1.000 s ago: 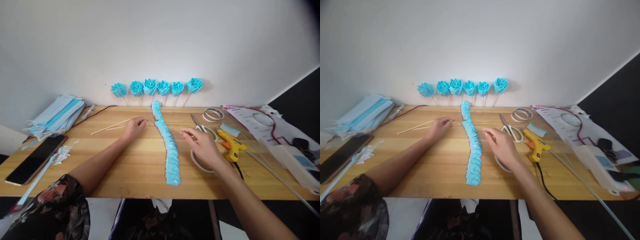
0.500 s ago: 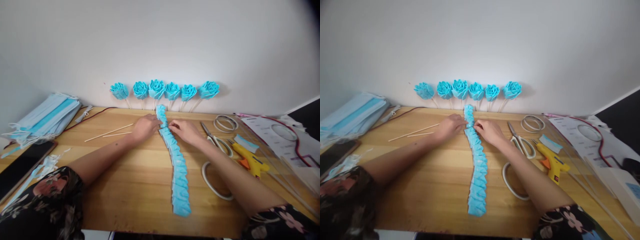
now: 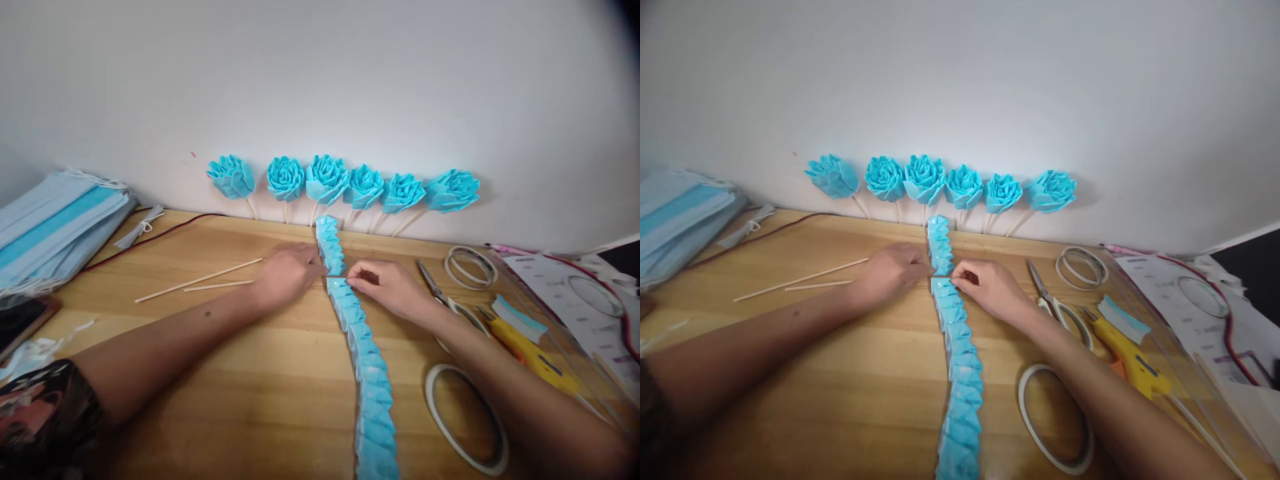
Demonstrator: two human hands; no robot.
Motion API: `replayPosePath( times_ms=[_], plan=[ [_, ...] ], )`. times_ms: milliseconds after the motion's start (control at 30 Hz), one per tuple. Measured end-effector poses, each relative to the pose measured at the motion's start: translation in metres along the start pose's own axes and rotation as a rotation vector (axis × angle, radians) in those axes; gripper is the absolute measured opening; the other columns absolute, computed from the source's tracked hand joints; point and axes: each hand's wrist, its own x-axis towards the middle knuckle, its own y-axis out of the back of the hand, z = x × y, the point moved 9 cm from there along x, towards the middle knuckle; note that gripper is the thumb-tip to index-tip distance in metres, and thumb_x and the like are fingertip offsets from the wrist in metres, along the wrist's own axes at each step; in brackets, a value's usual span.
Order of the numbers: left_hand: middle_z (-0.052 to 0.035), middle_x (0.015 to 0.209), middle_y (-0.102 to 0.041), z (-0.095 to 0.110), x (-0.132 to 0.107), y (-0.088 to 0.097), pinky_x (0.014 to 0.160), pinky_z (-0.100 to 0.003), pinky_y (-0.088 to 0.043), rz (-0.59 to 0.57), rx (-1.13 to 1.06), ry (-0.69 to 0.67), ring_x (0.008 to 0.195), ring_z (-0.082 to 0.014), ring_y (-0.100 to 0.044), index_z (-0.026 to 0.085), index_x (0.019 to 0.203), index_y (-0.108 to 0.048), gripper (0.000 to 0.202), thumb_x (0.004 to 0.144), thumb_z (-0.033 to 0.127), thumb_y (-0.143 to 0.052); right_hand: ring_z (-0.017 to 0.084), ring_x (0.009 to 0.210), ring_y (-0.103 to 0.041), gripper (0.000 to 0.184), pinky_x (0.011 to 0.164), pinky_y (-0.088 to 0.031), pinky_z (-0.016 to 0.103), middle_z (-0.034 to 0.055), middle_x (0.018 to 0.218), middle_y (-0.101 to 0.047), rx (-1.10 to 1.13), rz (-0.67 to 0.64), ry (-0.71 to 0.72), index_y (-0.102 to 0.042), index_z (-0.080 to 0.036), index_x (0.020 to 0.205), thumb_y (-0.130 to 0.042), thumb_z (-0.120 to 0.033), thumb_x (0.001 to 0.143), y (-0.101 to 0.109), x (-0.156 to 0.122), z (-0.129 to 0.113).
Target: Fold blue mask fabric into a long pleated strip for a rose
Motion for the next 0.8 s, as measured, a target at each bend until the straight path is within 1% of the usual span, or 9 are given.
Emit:
replayPosePath(
  times_ms=[100,167,233,300,433,533,667,800],
  plan=[
    [-0.0073,0.083,-0.066,0.003,0.001,-0.002,0.066,-0.03,-0.039,-0.057,0.051,-0.012,0.08,-0.0196,-0.058,0.016,0.088,-0.072,0.028,0.098,0.026,-0.049,0.015,0.07,-0.058,0.02,0.065,-0.042,0.026,-0.0005,0.078,-0.07,0.103,-0.04,-0.021,-0.068,-0.02,0.081,-0.06,-0.037,0.088,0.0,-0.004,0.005],
    [-0.0067,0.082,-0.066,0.004,0.0,-0.002,0.066,-0.03,-0.039,-0.081,0.044,-0.006,0.079,-0.0194,-0.058,0.016,0.091,-0.072,0.028,0.098,0.024,-0.047,0.015,0.072,-0.059,0.02,0.067,-0.043,0.026,-0.0003,0.079,-0.07,0.152,-0.06,-0.032,-0.068,-0.02,0.081,-0.061,-0.038,0.088,0.001,-0.003,0.006],
    [-0.006,0.083,-0.066,0.002,0.0,-0.002,0.066,-0.029,-0.039,-0.079,0.021,0.006,0.078,-0.0181,-0.058,0.017,0.094,-0.072,0.029,0.099,0.024,-0.044,0.016,0.075,-0.061,0.021,0.069,-0.045,0.027,0.0,0.08,-0.07,0.171,-0.069,-0.034,-0.068,-0.02,0.081,-0.06,-0.038,0.088,0.002,0.001,0.007],
    [-0.0058,0.082,-0.066,0.004,-0.002,-0.002,0.065,-0.029,-0.039,-0.057,0.044,-0.023,0.077,-0.0178,-0.057,0.018,0.094,-0.073,0.031,0.1,0.024,-0.043,0.016,0.074,-0.061,0.022,0.069,-0.045,0.027,-0.0001,0.079,-0.07,0.164,-0.056,-0.036,-0.068,-0.021,0.08,-0.059,-0.039,0.088,0.004,0.006,0.008],
    [-0.0054,0.076,-0.062,0.011,-0.004,-0.001,0.061,-0.031,-0.036,-0.006,0.155,-0.115,0.073,-0.0183,-0.055,0.02,0.09,-0.074,0.033,0.099,0.022,-0.043,0.015,0.07,-0.06,0.021,0.065,-0.044,0.026,-0.0007,0.074,-0.068,0.162,-0.004,-0.044,-0.066,-0.021,0.078,-0.059,-0.039,0.087,0.004,0.013,0.012],
    [-0.005,0.074,-0.062,0.012,-0.005,0.0,0.06,-0.031,-0.035,0.008,0.167,-0.119,0.071,-0.0178,-0.054,0.02,0.088,-0.075,0.033,0.099,0.019,-0.043,0.015,0.067,-0.058,0.021,0.061,-0.043,0.026,-0.0011,0.071,-0.067,0.151,0.016,-0.058,-0.066,-0.022,0.076,-0.058,-0.038,0.086,0.002,0.014,0.014],
    [-0.0064,0.076,-0.063,0.012,-0.005,-0.001,0.062,-0.031,-0.037,-0.012,0.149,-0.108,0.071,-0.0186,-0.055,0.018,0.091,-0.075,0.036,0.099,0.019,-0.04,0.014,0.064,-0.057,0.019,0.059,-0.041,0.025,-0.0014,0.069,-0.066,0.111,0.04,-0.084,-0.065,-0.021,0.074,-0.058,-0.036,0.085,0.002,0.013,0.016],
    [-0.0064,0.075,-0.062,0.012,-0.004,-0.001,0.062,-0.03,-0.037,-0.025,0.157,-0.109,0.071,-0.018,-0.054,0.017,0.087,-0.074,0.037,0.1,0.019,-0.039,0.014,0.061,-0.056,0.017,0.057,-0.04,0.025,-0.0014,0.067,-0.066,0.092,0.066,-0.089,-0.063,-0.022,0.073,-0.057,-0.034,0.083,0.002,0.014,0.014]
  ],
)
